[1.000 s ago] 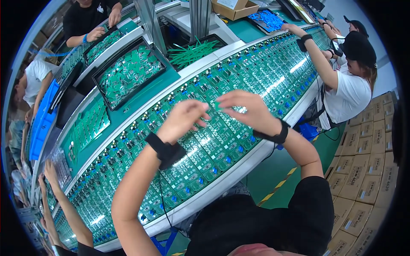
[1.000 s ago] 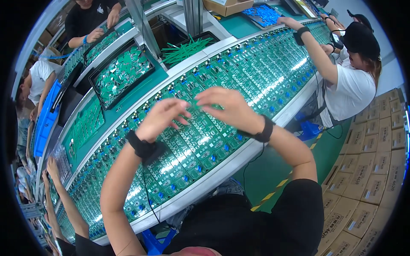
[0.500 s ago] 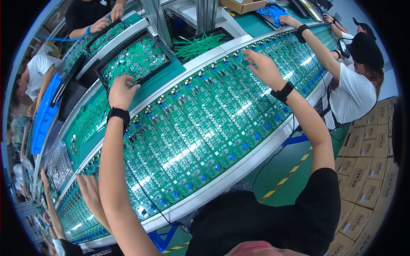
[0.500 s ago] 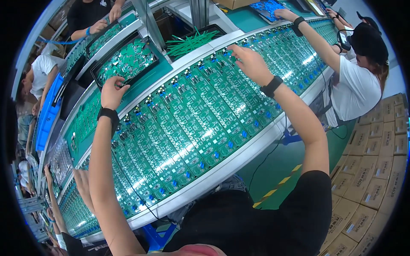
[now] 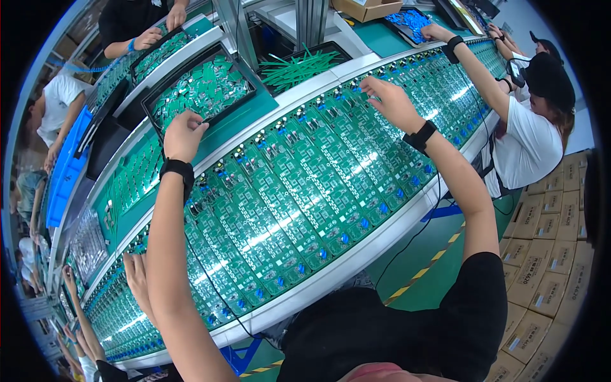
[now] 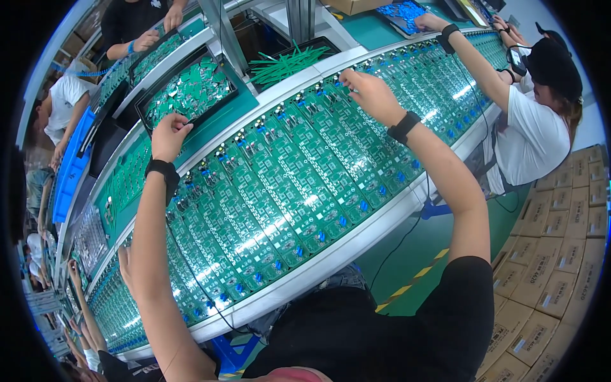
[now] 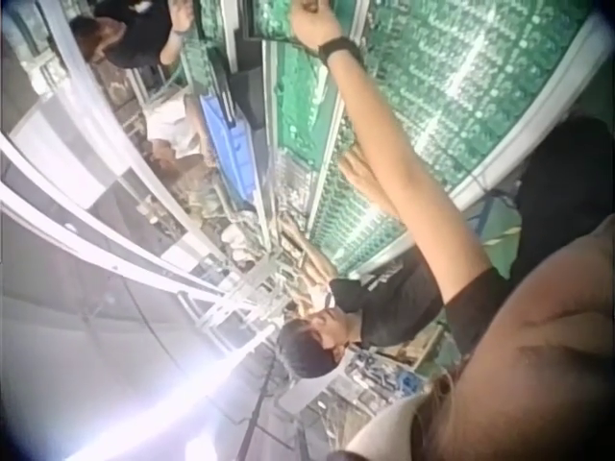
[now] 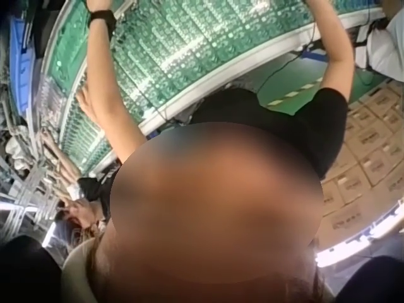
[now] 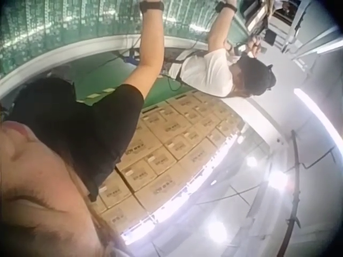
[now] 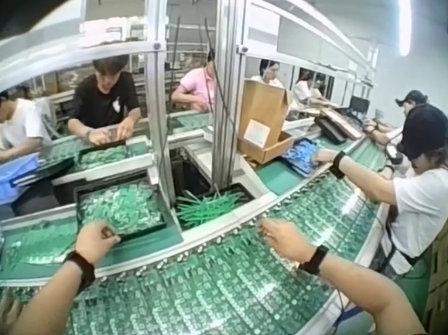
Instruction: The person picks up a green component from a tray and fits it onto a circuit board on the assembly line. This process is repeated as they retrieve more components from the tray and install them onto the boards.
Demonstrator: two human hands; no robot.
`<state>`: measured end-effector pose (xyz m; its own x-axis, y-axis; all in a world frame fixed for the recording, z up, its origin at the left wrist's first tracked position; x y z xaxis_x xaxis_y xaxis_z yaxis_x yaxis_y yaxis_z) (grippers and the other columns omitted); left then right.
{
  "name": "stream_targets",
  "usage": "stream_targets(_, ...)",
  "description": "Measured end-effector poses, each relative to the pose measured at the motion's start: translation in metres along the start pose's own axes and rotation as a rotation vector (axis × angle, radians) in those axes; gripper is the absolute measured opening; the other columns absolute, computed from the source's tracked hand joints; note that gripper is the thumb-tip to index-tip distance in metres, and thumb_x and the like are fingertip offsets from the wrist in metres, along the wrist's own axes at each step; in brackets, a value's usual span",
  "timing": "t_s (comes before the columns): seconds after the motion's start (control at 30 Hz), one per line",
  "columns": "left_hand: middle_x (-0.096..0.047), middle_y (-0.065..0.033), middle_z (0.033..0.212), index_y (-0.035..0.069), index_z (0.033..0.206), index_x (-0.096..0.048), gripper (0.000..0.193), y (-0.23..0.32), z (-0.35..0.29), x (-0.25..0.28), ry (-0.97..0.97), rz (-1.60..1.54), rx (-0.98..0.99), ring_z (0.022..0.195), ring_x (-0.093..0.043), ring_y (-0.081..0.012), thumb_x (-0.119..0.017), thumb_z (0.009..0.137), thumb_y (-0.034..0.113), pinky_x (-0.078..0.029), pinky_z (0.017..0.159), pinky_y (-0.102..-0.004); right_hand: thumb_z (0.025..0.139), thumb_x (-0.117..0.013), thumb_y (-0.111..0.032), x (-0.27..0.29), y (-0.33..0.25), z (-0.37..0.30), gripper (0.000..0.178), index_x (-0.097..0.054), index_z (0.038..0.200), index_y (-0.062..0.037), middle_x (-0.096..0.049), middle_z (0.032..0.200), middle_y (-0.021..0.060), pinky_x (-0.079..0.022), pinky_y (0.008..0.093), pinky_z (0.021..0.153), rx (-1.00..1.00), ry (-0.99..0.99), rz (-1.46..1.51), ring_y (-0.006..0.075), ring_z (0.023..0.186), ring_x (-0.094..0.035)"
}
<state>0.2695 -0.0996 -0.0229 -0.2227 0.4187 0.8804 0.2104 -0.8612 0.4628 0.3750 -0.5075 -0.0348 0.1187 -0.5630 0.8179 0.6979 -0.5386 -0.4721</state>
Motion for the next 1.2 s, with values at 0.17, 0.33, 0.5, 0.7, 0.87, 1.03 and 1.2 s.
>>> stream_targets(0.17, -0.061, -0.0067, 0.074, 0.008, 0.086, -0.065, 0.017, -0.008, 0.005, 0.000, 0.018, -0.144, 0.056, 0.068, -0.059, -0.0195, -0.065, 0.073, 0.021, -0.046, 0.064, -0.0305, 0.069, -0.055, 0.006, 0.004, 0.001, 0.004, 0.029, -0.047, 0.095, -0.0057, -0.057, 0.084, 0.0104, -0.047, 0.0355, 0.068, 0.035, -0.043, 0.000, 0.0268, 0.080, -0.058)
stream_targets(0.33, -0.063, -0.0071, 0.075, 0.008, 0.085, -0.066, 0.018, -0.003, 0.006, -0.002, 0.018, -0.041, 0.032, 0.070, -0.060, -0.0191, -0.064, 0.074, 0.022, -0.046, 0.065, -0.0302, 0.068, -0.056, 0.007, 0.003, 0.006, 0.010, 0.031, -0.047, 0.094, -0.0056, -0.057, 0.084, 0.0106, -0.047, 0.0358, 0.069, 0.045, -0.105, -0.020, 0.0268, 0.080, -0.058)
stream_targets(0.5, -0.065, -0.0075, 0.078, 0.009, 0.084, -0.067, 0.017, -0.002, 0.008, 0.002, -0.033, -0.089, 0.091, 0.072, -0.062, -0.0189, -0.065, 0.074, 0.022, -0.046, 0.066, -0.0299, 0.067, -0.058, 0.008, 0.004, 0.009, 0.012, 0.032, -0.047, 0.094, -0.0052, -0.057, 0.083, 0.0107, -0.047, 0.0358, 0.068, 0.055, -0.106, 0.026, 0.0271, 0.079, -0.058)
stream_targets(0.7, -0.066, -0.0073, 0.078, 0.010, 0.084, -0.068, 0.017, 0.003, 0.009, 0.003, -0.044, -0.029, 0.146, 0.072, -0.062, -0.0189, -0.064, 0.074, 0.023, -0.046, 0.067, -0.0296, 0.066, -0.059, 0.007, 0.005, 0.013, 0.015, 0.030, -0.048, 0.092, -0.0047, -0.057, 0.081, 0.0103, -0.047, 0.0347, 0.068, 0.098, -0.132, -0.007, 0.0264, 0.078, -0.058)
stream_targets(0.87, -0.066, -0.0072, 0.078, 0.010, 0.084, -0.069, 0.017, 0.010, 0.011, 0.003, -0.020, 0.006, 0.124, 0.072, -0.062, -0.0191, -0.065, 0.074, 0.024, -0.046, 0.067, -0.0297, 0.067, -0.060, 0.006, 0.005, 0.014, 0.016, 0.029, -0.048, 0.090, -0.0046, -0.058, 0.081, 0.0099, -0.047, 0.0348, 0.068, 0.045, -0.139, 0.035, 0.0263, 0.078, -0.058)
stream_targets(1.03, -0.065, -0.0072, 0.072, 0.005, 0.086, -0.068, 0.021, 0.009, 0.014, 0.003, -0.106, -0.028, 0.035, 0.066, -0.060, -0.0141, -0.065, 0.076, 0.024, -0.044, 0.063, -0.0261, 0.067, -0.060, 0.006, 0.007, 0.010, 0.018, 0.028, -0.048, 0.090, -0.0045, -0.058, 0.081, 0.0095, -0.047, 0.0352, 0.068, 0.056, -0.149, 0.042, 0.0261, 0.078, -0.058)
stream_targets(1.2, -0.066, -0.0077, 0.076, 0.008, 0.085, -0.068, 0.021, 0.011, 0.016, 0.001, -0.120, 0.004, 0.061, 0.071, -0.061, -0.0181, -0.065, 0.075, 0.026, -0.046, 0.065, -0.0287, 0.066, -0.059, 0.006, 0.006, 0.013, 0.020, 0.027, -0.048, 0.089, -0.0044, -0.057, 0.079, 0.0097, -0.045, 0.0372, 0.067, 0.094, -0.190, -0.012, 0.0279, 0.077, -0.057)
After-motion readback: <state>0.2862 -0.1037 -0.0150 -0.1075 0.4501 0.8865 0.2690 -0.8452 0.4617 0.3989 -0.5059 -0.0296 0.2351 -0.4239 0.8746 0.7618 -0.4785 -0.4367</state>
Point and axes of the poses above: each hand's wrist, its own z-axis towards the middle knuckle, its own x-axis out of the back of the hand, y = z × x, the point moved 2 cm from there along z, towards the middle knuckle
